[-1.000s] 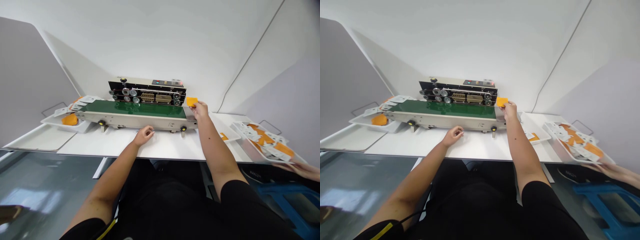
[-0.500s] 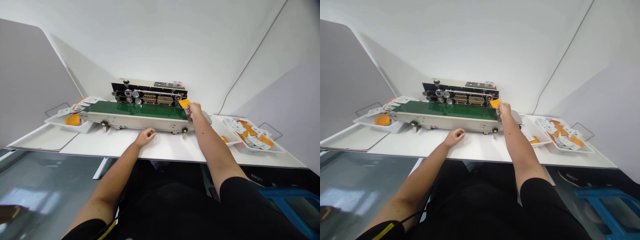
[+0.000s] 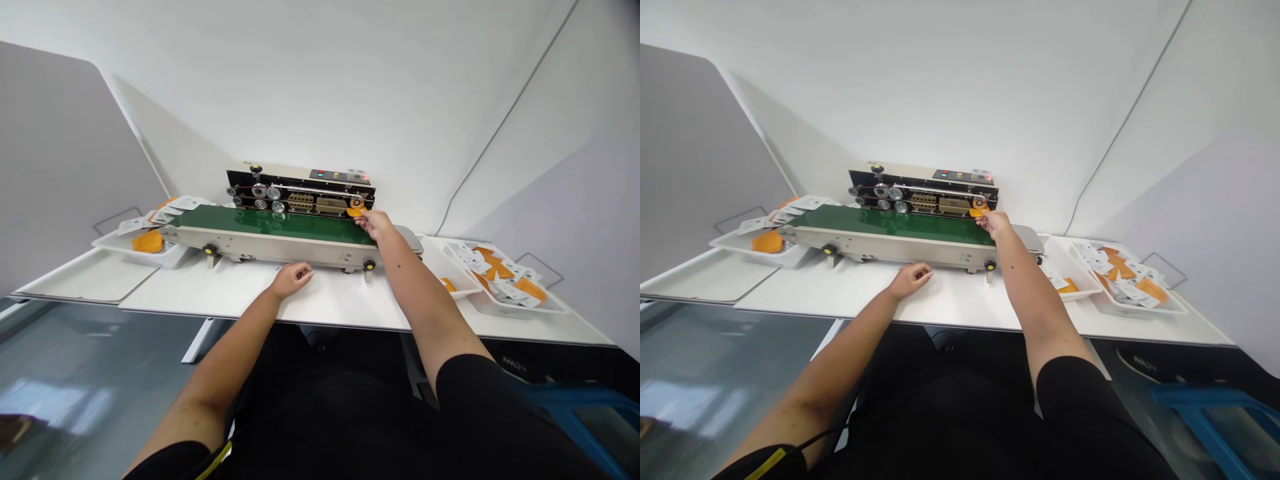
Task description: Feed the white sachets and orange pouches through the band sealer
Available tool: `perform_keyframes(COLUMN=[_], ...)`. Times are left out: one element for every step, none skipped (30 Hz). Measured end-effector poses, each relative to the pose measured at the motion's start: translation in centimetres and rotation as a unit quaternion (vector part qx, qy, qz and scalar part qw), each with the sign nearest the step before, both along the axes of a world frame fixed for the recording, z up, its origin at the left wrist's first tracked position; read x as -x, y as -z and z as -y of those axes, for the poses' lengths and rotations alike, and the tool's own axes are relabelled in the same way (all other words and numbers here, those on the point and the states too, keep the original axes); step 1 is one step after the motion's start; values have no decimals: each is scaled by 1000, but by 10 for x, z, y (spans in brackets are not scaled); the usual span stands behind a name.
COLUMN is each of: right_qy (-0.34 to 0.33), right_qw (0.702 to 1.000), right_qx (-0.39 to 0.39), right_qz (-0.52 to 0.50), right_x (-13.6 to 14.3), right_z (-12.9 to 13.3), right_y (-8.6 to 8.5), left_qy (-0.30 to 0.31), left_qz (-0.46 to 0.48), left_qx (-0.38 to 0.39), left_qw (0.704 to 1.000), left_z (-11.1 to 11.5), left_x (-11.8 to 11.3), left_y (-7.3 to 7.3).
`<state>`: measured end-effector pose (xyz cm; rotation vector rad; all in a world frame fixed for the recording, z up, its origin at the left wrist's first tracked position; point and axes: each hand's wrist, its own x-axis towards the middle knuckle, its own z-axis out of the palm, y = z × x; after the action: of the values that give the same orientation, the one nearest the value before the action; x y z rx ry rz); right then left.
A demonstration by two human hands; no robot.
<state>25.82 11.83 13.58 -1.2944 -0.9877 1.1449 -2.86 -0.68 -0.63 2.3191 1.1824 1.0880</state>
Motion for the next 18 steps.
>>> perform_keyframes(right_qy=[-10, -16, -13, 3, 31, 66, 98, 117, 112, 86, 39, 4, -22, -48, -64, -79, -101, -125], right_qw=[1000, 1000, 999, 997, 990, 976, 956, 934, 917, 905, 895, 886, 880, 877, 878, 882, 882, 881], right_qx=[3, 3, -7, -30, -69, -121, -178, -234, -279, -310, -330, -342, -347, -346, -338, -323, -307, -293], right_qz=[3, 14, 37, 73, 118, 166, 211, 244, 264, 278, 296, 312, 323, 331, 333, 335, 342, 349], right_x=[2, 3, 4, 4, 4, 5, 7, 11, 16, 23, 30, 37, 45, 51, 57, 62, 65, 67], right_z=[1, 3, 7, 12, 20, 29, 41, 54, 67, 82, 95, 107, 118, 126, 132, 136, 139, 140], right_y=[-1, -3, -4, -5, -4, -3, 1, 7, 16, 28, 43, 59, 76, 92, 108, 122, 133, 142], left_qy=[-1, -2, -5, -9, -13, -15, -16, -14, -10, -2, 7, 14, 17, 14, -1, -25, -53, -89], left_qz=[-5, -12, -18, -24, -30, -38, -47, -57, -68, -80, -91, -101, -111, -120, -128, -140, -157, -177], left_qx=[-3, -6, -10, -14, -20, -28, -37, -47, -54, -57, -56, -51, -43, -35, -28, -21, -12, 1], left_qw=[1000, 1000, 1000, 1000, 999, 999, 998, 997, 996, 995, 994, 993, 993, 992, 991, 990, 986, 980], left_z=[0, 0, 0, 0, 1, 1, 1, 1, 1, 1, 1, 0, -1, -2, -3, -4, -5, -7], left_x=[0, 1, 1, 1, 1, 2, 2, 2, 2, 1, 1, 1, 1, 1, 1, 1, 2, 2], left_y=[0, 0, 0, -1, -1, -2, -3, -4, -4, -4, -3, -2, 0, 3, 6, 9, 12, 15])
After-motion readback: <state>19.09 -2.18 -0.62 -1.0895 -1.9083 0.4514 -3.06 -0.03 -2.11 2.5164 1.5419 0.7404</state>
